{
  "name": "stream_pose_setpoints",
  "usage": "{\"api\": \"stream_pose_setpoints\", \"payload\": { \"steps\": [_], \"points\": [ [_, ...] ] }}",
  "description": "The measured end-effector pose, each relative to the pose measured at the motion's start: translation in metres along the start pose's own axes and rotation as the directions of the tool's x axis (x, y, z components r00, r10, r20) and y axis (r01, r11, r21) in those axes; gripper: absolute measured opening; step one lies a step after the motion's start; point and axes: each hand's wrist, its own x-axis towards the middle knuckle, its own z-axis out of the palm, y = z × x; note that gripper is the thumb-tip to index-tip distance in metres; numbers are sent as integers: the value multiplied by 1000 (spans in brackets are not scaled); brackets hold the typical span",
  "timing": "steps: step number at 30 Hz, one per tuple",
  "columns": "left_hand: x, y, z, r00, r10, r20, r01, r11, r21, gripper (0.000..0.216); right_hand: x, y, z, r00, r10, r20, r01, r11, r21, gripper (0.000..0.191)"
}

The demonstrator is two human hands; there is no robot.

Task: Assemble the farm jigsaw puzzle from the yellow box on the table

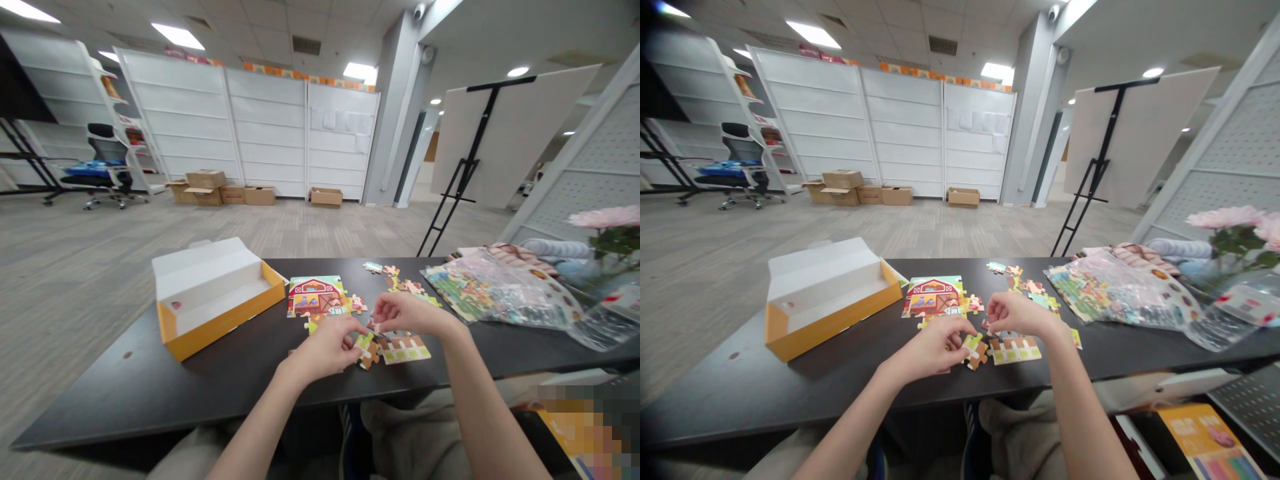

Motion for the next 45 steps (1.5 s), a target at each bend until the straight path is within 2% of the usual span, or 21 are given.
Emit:
{"api": "stream_pose_setpoints", "payload": {
  "steps": [4, 7, 10, 13, 19, 22, 25, 30, 35, 40, 45],
  "points": [
    [3, -1, 5, 995, -98, -17, 99, 991, 93, 23, -14, 12, 5, 992, 124, 18, -121, 987, -107, 30],
    [3, 3, -1, 993, -100, -59, 113, 949, 295, 18, -17, 15, 12, 986, 161, 36, -154, 977, -148, 29],
    [1, 9, -7, 994, -88, -59, 105, 859, 500, 22, -19, 9, 17, 993, 115, 37, -107, 979, -176, 28],
    [-1, 12, -9, 995, -91, -34, 94, 809, 581, 25, -19, -3, 22, 999, -3, 43, 11, 981, -194, 31],
    [-7, 3, -12, 1000, -5, 28, -12, 836, 548, 20, -12, -17, 43, 992, -117, 47, 126, 931, -342, 32],
    [-13, 0, -18, 998, 25, 51, -47, 868, 494, 22, -9, -16, 47, 991, -119, 60, 133, 919, -371, 29],
    [-20, -1, -22, 999, 13, 37, -29, 880, 475, 13, -9, -14, 46, 993, -95, 64, 112, 922, -370, 28],
    [-23, 4, -22, 996, -31, 79, -9, 882, 472, 26, -12, -16, 43, 995, -79, 67, 99, 922, -375, 34],
    [-20, 6, -17, 995, -17, 97, -33, 871, 490, 28, -10, -20, 45, 995, -56, 77, 80, 928, -363, 36],
    [-18, 6, -15, 995, -7, 96, -40, 877, 480, 31, -6, -18, 47, 996, -19, 89, 49, 934, -355, 38],
    [-18, 3, -14, 998, -6, 65, -25, 886, 464, 48, -9, -17, 46, 996, -51, 75, 74, 934, -349, 42]
  ]
}}
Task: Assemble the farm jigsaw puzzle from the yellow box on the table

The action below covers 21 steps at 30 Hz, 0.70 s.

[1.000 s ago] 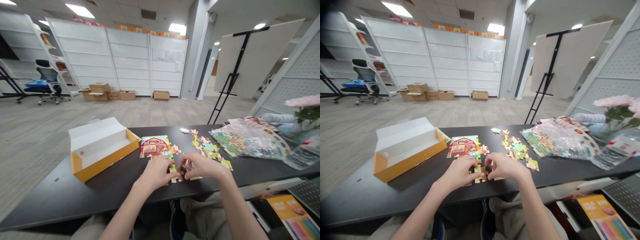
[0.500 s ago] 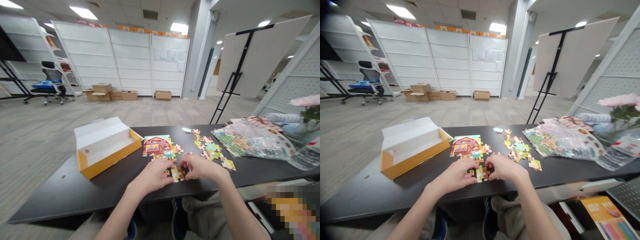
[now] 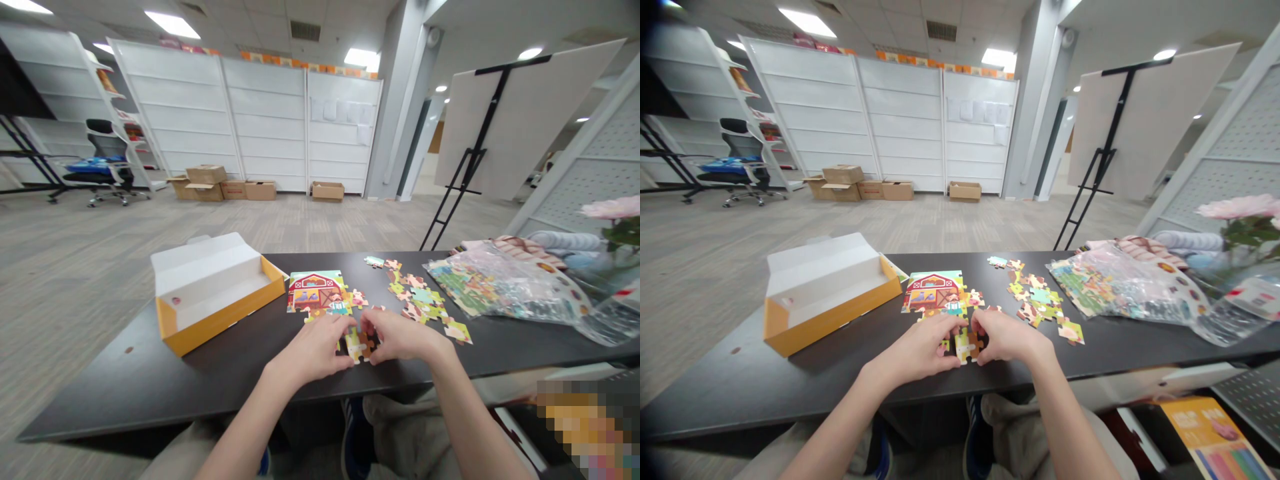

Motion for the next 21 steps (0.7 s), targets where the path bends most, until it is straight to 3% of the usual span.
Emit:
{"api": "stream_pose_setpoints", "payload": {
  "steps": [7, 10, 14, 18, 21],
  "points": [
    [0, -2, 2, 1000, -20, 7, 20, 1000, -1, 52, -3, -3, -7, 999, -25, 26, 21, 992, 126, 33],
    [0, 0, -1, 1000, -30, 9, 30, 999, -35, 44, -4, -4, -12, 997, -70, 27, 64, 983, 173, 28],
    [2, 0, -1, 997, -74, 4, 72, 967, -242, 25, -5, -5, -17, 989, -150, -9, 146, 946, 289, 24],
    [4, 0, 2, 996, -81, -28, 57, 870, -490, 38, -5, -7, -18, 985, -150, -83, 171, 889, 425, 16],
    [6, 1, 1, 996, -84, -32, 48, 805, -591, 46, -4, -8, -20, 978, -108, -180, 185, 847, 499, 21]
  ]
}}
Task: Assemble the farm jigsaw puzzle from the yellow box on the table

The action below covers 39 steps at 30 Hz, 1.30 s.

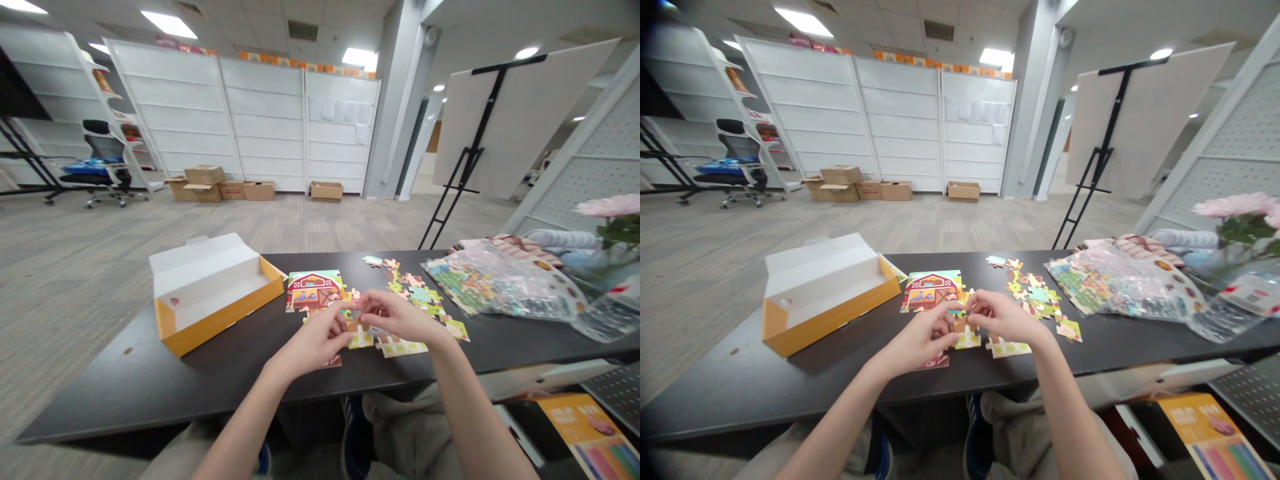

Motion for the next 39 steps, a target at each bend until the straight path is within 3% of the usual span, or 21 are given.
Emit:
{"api": "stream_pose_setpoints", "payload": {
  "steps": [5, 8, 11, 16, 22, 32, 35, 39],
  "points": [
    [1, 4, -2, 998, -56, -15, 51, 973, -223, 42, -2, 1, -4, 998, 23, 53, -26, 998, 57, 32],
    [-1, 3, -5, 996, -93, 17, 94, 967, -238, 39, -1, 3, -5, 996, 67, 56, -71, 996, 60, 35],
    [-6, 3, -13, 994, -86, 61, 93, 987, -130, 43, 1, 8, -5, 996, 71, 61, -71, 997, -17, 35],
    [-18, 3, -26, 995, -43, 93, 23, 979, 204, 50, 7, 21, -2, 990, 42, 134, -17, 983, -185, 29],
    [-25, -3, -24, 993, -61, 105, 10, 903, 430, 56, 11, 24, 5, 988, 28, 149, 0, 983, -181, 23],
    [-15, -7, -8, 1000, 13, -22, -4, 932, 362, 59, 4, 19, 3, 975, 120, 188, -154, 972, 180, 37],
    [-8, -4, -1, 997, 33, -64, -10, 942, 336, 63, 3, 17, 3, 976, 129, 175, -165, 964, 210, 47],
    [-1, 4, 4, 992, 80, -100, -38, 929, 369, 48, 3, 15, 2, 975, 122, 183, -150, 977, 150, 53]
  ]
}}
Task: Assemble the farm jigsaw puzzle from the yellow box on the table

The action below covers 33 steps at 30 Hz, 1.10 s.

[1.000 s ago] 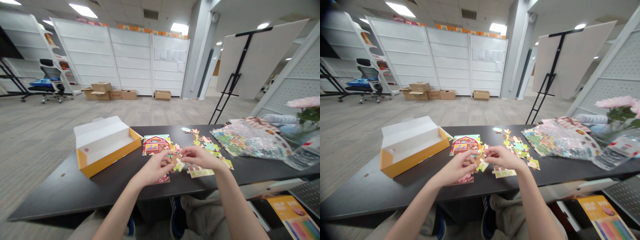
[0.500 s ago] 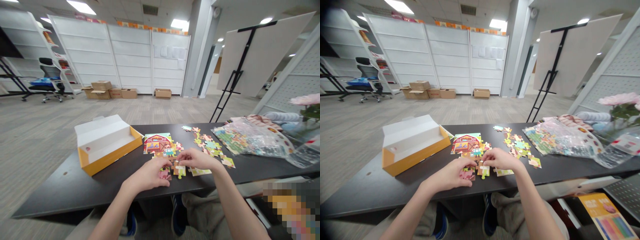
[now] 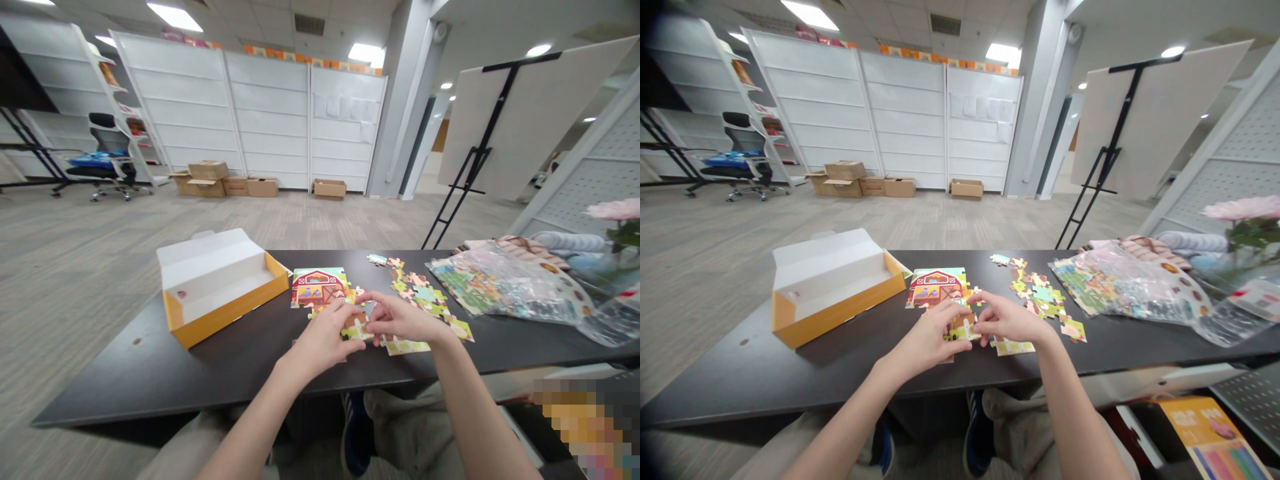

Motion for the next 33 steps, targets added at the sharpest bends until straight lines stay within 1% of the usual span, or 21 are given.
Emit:
{"api": "stream_pose_setpoints", "payload": {
  "steps": [2, 4, 6, 8, 10, 13, 16, 19, 22, 25, 30, 33],
  "points": [
    [1, 3, -2, 998, 31, 53, -30, 999, -15, 43, -3, -1, -3, 1000, 1, 12, 0, 998, -61, 49],
    [2, 3, -5, 985, 73, 156, -69, 997, -30, 44, -7, -1, -8, 1000, 7, 10, -6, 994, -110, 46],
    [2, 2, -6, 963, 105, 247, -103, 994, -22, 44, -14, 2, -16, 999, 26, -21, -29, 988, -149, 45],
    [2, 1, -5, 948, 120, 293, -126, 992, -1, 45, -22, 7, -24, 997, 46, -65, -58, 981, -185, 46],
    [2, 0, -3, 943, 124, 308, -136, 991, 15, 47, -29, 14, -31, 993, 64, -99, -85, 972, -220, 46],
    [4, -1, 0, 946, 103, 309, -120, 992, 38, 49, -36, 20, -37, 987, 98, -127, -127, 959, -253, 43],
    [5, -2, 3, 953, 82, 292, -103, 993, 57, 49, -37, 18, -35, 985, 112, -132, -146, 947, -285, 39],
    [7, -2, 5, 963, 81, 258, -103, 992, 70, 51, -32, 11, -28, 994, 72, -88, -94, 953, -286, 35],
    [9, -2, 8, 973, 87, 212, -105, 992, 71, 57, -28, 6, -23, 999, 29, -39, -38, 962, -270, 31],
    [9, -1, 10, 976, 92, 196, -106, 992, 66, 59, -24, 6, -21, 1000, 16, -4, -17, 955, -296, 31],
    [10, 0, 10, 975, 108, 196, -117, 993, 34, 55, -20, 7, -19, 1000, -28, 13, 31, 936, -351, 32],
    [10, -2, 12, 974, 135, 182, -134, 991, -16, 57, -17, 7, -18, 999, -2, 40, 15, 947, -321, 33]
  ]
}}
